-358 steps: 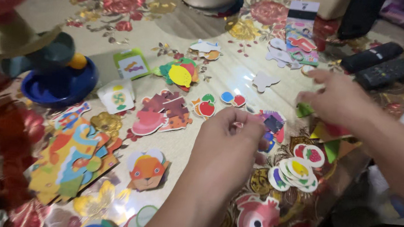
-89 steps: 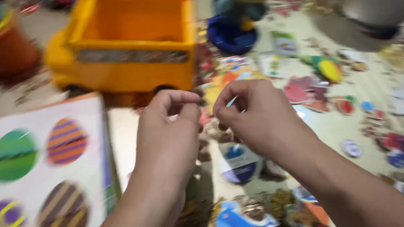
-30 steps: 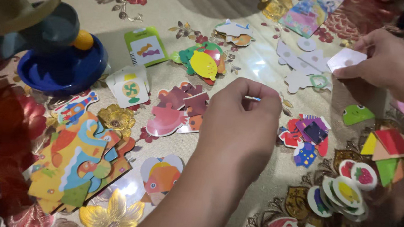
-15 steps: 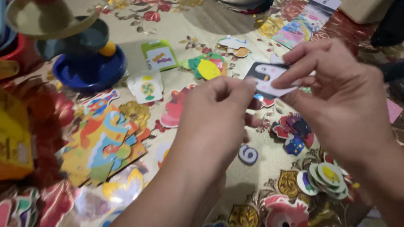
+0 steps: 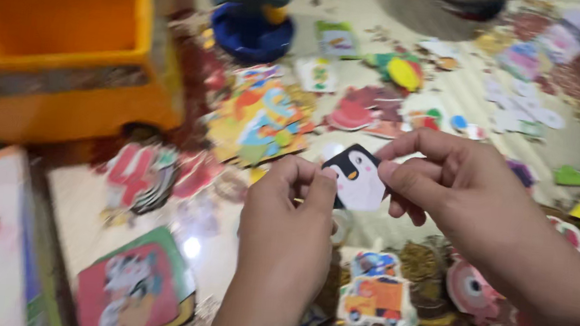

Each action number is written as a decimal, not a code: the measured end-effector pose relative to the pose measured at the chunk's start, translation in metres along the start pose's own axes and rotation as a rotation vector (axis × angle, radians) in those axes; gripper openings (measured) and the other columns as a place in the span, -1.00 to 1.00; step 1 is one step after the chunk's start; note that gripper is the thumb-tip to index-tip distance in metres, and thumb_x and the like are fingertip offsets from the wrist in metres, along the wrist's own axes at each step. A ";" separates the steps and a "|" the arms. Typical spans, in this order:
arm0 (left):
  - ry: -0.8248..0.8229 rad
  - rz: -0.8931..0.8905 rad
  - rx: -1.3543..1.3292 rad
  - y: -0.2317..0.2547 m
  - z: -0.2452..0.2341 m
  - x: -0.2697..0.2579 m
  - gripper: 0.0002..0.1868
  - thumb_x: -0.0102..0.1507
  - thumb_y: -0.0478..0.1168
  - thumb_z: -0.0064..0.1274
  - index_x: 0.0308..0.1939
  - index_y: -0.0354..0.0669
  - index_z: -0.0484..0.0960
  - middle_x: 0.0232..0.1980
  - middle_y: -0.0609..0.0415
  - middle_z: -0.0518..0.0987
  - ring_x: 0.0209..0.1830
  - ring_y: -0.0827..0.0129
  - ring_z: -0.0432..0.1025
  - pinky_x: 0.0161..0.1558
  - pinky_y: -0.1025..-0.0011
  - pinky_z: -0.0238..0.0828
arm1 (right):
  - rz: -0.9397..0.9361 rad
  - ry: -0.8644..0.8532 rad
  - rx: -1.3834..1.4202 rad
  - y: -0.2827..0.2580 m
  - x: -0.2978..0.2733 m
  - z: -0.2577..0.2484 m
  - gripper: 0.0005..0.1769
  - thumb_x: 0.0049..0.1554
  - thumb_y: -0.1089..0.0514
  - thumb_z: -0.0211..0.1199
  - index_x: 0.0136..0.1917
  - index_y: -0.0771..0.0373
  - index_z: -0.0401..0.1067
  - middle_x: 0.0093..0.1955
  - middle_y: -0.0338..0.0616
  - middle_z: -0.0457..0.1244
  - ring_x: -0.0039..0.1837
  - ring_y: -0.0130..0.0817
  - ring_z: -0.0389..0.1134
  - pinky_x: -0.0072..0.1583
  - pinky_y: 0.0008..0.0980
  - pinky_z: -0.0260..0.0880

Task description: The person sorts through a pile of colorful foam puzzle pieces on a table and places them into matching cutouts in a ring-bound puzzle book. They handle pieces shaped like animals, fruits, and numbers, flipping pages to reach different puzzle layouts.

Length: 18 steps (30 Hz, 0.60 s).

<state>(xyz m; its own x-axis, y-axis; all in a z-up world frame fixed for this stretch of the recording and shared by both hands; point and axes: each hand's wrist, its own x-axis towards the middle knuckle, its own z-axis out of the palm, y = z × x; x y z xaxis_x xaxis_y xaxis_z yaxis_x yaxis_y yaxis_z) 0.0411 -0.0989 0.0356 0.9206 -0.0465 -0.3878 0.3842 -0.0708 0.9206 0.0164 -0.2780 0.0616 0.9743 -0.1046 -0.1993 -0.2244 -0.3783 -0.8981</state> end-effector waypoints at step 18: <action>0.130 0.004 -0.260 -0.021 -0.103 -0.009 -0.82 0.24 -0.20 -0.04 -0.31 -0.21 0.62 -0.46 0.14 0.60 -0.61 0.52 0.39 -0.50 0.48 0.36 | 0.257 0.228 -0.167 -0.002 0.008 0.064 -0.76 0.27 0.07 0.24 0.08 0.21 0.61 -0.16 -0.14 0.40 -0.29 -0.45 0.19 -0.27 -0.40 0.19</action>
<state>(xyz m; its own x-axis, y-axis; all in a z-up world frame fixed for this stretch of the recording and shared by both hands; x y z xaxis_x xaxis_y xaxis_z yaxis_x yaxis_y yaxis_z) 0.0317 0.0060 0.0248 0.9171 0.0825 -0.3899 0.3700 0.1877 0.9099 0.0261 -0.2197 0.0366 0.8611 -0.4101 -0.3005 -0.4790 -0.4562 -0.7500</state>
